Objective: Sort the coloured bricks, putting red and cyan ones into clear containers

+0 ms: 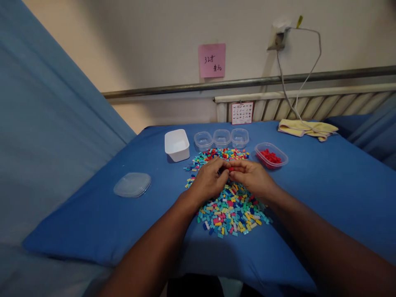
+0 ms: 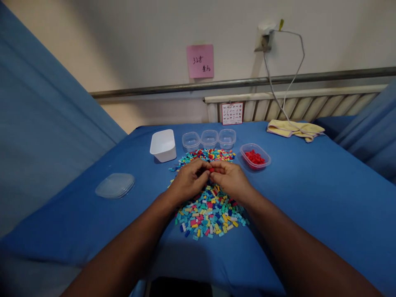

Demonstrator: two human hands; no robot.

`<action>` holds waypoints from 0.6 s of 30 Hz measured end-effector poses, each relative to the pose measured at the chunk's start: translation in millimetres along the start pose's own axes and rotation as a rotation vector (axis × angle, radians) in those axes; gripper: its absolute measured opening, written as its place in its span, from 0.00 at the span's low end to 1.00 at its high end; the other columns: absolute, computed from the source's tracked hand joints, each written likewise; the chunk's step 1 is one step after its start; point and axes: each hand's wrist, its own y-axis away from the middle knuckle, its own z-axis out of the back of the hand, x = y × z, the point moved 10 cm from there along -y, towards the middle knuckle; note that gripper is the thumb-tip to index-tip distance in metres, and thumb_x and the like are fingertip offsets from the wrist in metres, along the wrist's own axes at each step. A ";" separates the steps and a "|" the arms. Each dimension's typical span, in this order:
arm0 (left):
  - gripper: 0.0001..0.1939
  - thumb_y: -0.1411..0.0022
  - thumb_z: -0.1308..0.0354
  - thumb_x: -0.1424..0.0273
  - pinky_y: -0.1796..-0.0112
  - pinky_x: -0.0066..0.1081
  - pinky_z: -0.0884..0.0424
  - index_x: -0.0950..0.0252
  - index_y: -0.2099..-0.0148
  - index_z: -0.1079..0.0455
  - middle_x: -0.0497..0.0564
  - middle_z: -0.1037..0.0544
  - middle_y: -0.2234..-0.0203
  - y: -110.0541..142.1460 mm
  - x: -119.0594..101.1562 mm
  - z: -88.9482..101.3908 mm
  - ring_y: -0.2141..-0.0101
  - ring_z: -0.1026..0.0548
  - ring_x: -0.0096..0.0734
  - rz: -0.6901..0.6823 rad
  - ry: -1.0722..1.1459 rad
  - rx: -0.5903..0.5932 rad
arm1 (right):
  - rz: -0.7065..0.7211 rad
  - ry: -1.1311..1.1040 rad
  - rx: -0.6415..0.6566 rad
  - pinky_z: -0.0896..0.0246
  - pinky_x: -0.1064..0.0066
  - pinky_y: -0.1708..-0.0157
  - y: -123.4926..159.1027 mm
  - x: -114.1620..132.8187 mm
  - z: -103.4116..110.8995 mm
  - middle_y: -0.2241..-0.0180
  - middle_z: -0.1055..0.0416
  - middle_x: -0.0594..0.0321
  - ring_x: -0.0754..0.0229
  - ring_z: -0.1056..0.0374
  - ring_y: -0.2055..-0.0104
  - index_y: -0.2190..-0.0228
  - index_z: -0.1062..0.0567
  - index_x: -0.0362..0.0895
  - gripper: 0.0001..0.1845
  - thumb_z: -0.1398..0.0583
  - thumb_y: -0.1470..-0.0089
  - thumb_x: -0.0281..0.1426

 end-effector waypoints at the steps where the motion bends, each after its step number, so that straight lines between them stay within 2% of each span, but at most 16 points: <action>1: 0.05 0.32 0.41 0.73 0.60 0.33 0.30 0.62 0.57 0.24 0.49 0.21 0.64 0.3 -0.6 0.2 0.63 0.24 0.32 -0.004 -0.029 0.000 | 0.002 -0.009 0.003 0.25 0.64 0.53 0.3 0.1 -1.3 0.58 0.15 0.61 0.57 0.20 0.58 0.57 0.15 0.46 0.20 0.26 0.55 0.35; 4: 0.03 0.31 0.41 0.72 0.61 0.33 0.30 0.62 0.57 0.25 0.49 0.22 0.65 0.5 -1.2 -0.3 0.63 0.24 0.32 -0.017 -0.086 0.010 | -0.022 -0.024 0.011 0.25 0.64 0.54 1.0 -1.2 -3.4 0.59 0.15 0.61 0.57 0.20 0.59 0.57 0.15 0.45 0.20 0.26 0.52 0.40; 7: 0.04 0.30 0.42 0.72 0.59 0.34 0.29 0.61 0.57 0.25 0.49 0.22 0.64 0.8 -7.3 -0.9 0.61 0.23 0.34 -0.064 -0.113 0.028 | -0.063 -0.036 0.012 0.25 0.65 0.54 0.9 -2.9 -1.2 0.61 0.16 0.61 0.58 0.21 0.60 0.59 0.15 0.45 0.19 0.25 0.53 0.40; 10: 0.08 0.31 0.39 0.71 0.54 0.37 0.27 0.60 0.50 0.25 0.51 0.21 0.58 2.4 -17.7 -4.4 0.56 0.23 0.37 -0.106 -0.142 0.083 | -0.044 -0.048 0.014 0.26 0.65 0.53 0.4 -0.4 0.9 0.60 0.16 0.61 0.58 0.21 0.59 0.59 0.16 0.46 0.18 0.25 0.52 0.38; 13: 0.16 0.33 0.34 0.65 0.54 0.39 0.26 0.58 0.45 0.25 0.52 0.21 0.55 3.9 -19.6 -8.9 0.54 0.22 0.40 -0.058 -0.256 0.135 | -0.038 -0.068 0.039 0.27 0.65 0.53 1.7 -2.3 -4.0 0.59 0.16 0.60 0.57 0.21 0.57 0.60 0.17 0.46 0.15 0.27 0.49 0.38; 18: 0.11 0.31 0.37 0.64 0.58 0.37 0.27 0.59 0.48 0.25 0.52 0.21 0.57 5.2 -11.1 -12.1 0.57 0.22 0.40 0.009 -0.367 0.144 | -0.122 -0.124 0.060 0.26 0.66 0.58 7.5 -13.4 -15.2 0.59 0.16 0.59 0.56 0.22 0.61 0.58 0.19 0.46 0.16 0.29 0.43 0.42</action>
